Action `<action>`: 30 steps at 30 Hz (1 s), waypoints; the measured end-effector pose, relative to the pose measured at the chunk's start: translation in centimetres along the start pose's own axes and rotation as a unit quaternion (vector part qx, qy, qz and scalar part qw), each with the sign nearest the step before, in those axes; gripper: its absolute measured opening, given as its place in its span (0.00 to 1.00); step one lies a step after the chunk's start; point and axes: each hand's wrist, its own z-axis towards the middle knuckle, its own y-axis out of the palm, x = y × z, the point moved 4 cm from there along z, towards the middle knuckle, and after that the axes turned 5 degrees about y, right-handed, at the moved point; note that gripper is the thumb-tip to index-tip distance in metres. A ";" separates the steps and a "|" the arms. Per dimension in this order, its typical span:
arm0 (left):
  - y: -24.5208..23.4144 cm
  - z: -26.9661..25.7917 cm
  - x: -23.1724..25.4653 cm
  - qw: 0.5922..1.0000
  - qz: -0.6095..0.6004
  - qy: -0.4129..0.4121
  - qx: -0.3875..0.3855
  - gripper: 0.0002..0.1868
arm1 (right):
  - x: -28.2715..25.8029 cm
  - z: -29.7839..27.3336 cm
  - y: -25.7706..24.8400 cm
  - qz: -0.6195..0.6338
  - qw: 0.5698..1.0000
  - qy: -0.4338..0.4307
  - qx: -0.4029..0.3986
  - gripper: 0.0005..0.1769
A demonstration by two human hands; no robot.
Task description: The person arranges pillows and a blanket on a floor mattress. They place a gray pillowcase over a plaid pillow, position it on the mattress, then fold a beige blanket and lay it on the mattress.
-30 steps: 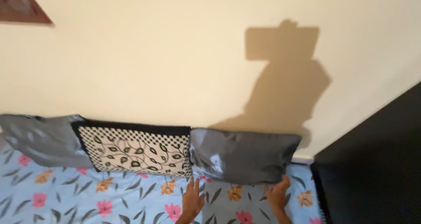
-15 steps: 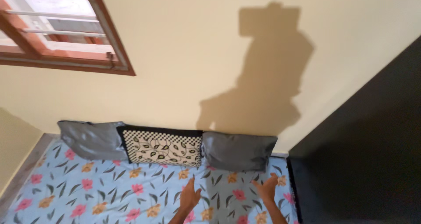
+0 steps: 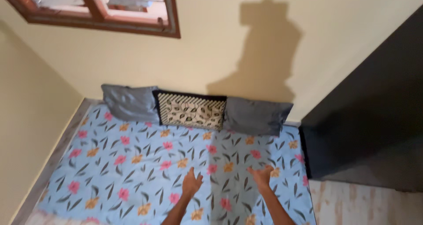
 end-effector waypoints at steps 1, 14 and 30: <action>-1.0 -1.3 -1.0 1.000 -0.007 0.007 0.008 0.39 | 0.9 -1.6 0.3 0.009 0.998 0.052 -0.017 0.57; -15.4 -13.9 -18.5 1.000 0.016 -0.020 0.011 0.41 | 6.2 -26.5 3.5 0.059 0.966 0.246 -0.047 0.49; -27.2 -28.6 -31.6 0.989 0.005 0.066 0.131 0.41 | 11.2 -45.8 9.8 -0.016 0.974 -0.181 -0.132 0.36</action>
